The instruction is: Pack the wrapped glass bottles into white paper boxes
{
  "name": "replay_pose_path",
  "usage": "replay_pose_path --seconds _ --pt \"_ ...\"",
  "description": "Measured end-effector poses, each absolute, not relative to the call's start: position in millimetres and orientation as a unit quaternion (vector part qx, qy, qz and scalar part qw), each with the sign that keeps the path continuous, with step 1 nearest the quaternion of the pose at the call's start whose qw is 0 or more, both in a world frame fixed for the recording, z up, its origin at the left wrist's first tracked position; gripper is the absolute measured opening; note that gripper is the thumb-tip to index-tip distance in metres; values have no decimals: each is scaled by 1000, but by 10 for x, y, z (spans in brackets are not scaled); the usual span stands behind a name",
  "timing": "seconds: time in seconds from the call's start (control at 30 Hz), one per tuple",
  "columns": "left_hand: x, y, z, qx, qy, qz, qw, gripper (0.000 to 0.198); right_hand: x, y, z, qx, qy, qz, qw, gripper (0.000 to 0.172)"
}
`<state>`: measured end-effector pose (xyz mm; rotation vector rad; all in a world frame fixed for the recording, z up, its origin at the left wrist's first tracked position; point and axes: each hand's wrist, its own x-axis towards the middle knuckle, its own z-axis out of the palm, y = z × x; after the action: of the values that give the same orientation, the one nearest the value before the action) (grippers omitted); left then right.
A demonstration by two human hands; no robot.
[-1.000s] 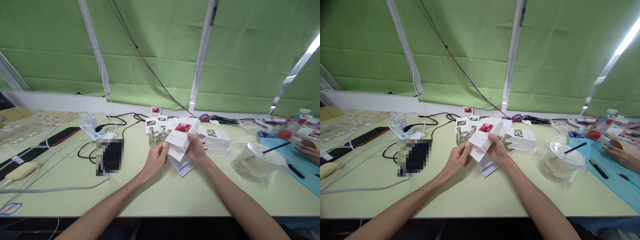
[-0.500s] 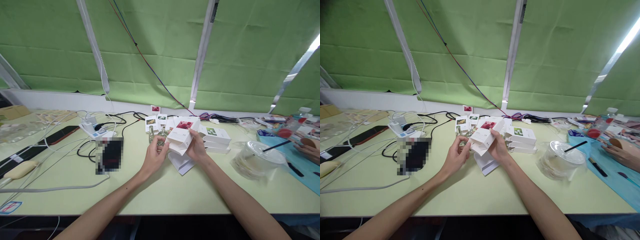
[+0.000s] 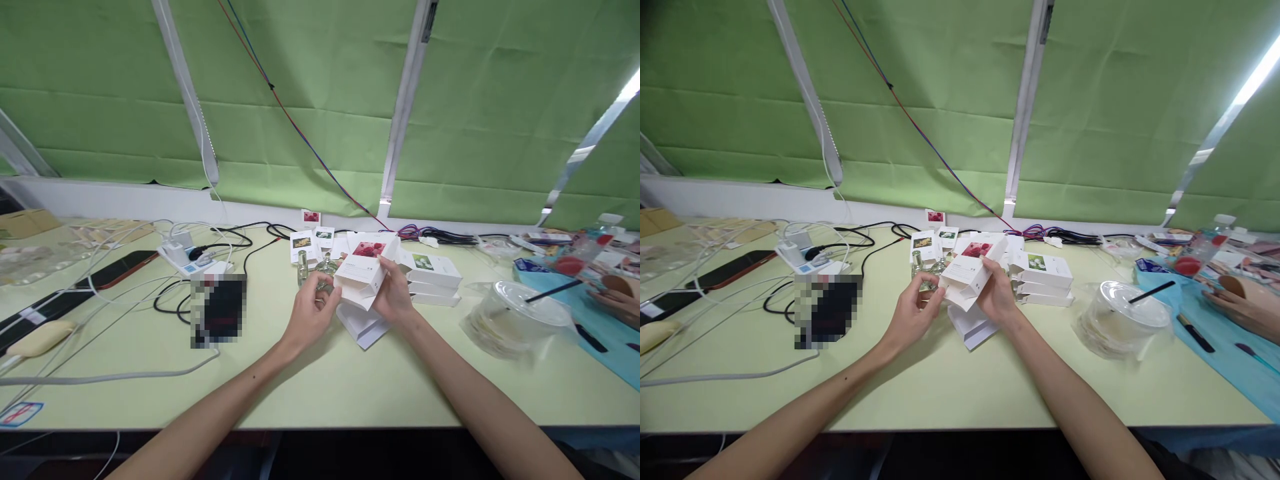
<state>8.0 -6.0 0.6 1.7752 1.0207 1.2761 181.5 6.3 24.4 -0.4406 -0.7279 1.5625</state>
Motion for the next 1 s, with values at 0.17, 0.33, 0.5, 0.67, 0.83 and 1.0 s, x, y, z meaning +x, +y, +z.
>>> replay_pose_path --seconds 0.17,0.33,0.5,0.67,0.83,1.0 --pt "91 -51 -11 709 381 504 313 22 1817 64 243 -202 -319 679 630 49" --pt "88 -52 -13 725 366 507 287 20 1819 93 210 -198 -320 668 641 50" --pt "81 -49 -21 734 361 513 259 19 1814 108 200 -200 -328 662 643 48" --pt "78 -47 -23 735 360 514 255 21 1797 87 225 -206 -323 667 639 46" --pt "87 -60 -5 727 368 513 270 24 1792 76 223 -206 -318 666 643 42" --pt "87 -64 1 725 379 503 278 27 1795 85 188 -218 -340 653 641 42"
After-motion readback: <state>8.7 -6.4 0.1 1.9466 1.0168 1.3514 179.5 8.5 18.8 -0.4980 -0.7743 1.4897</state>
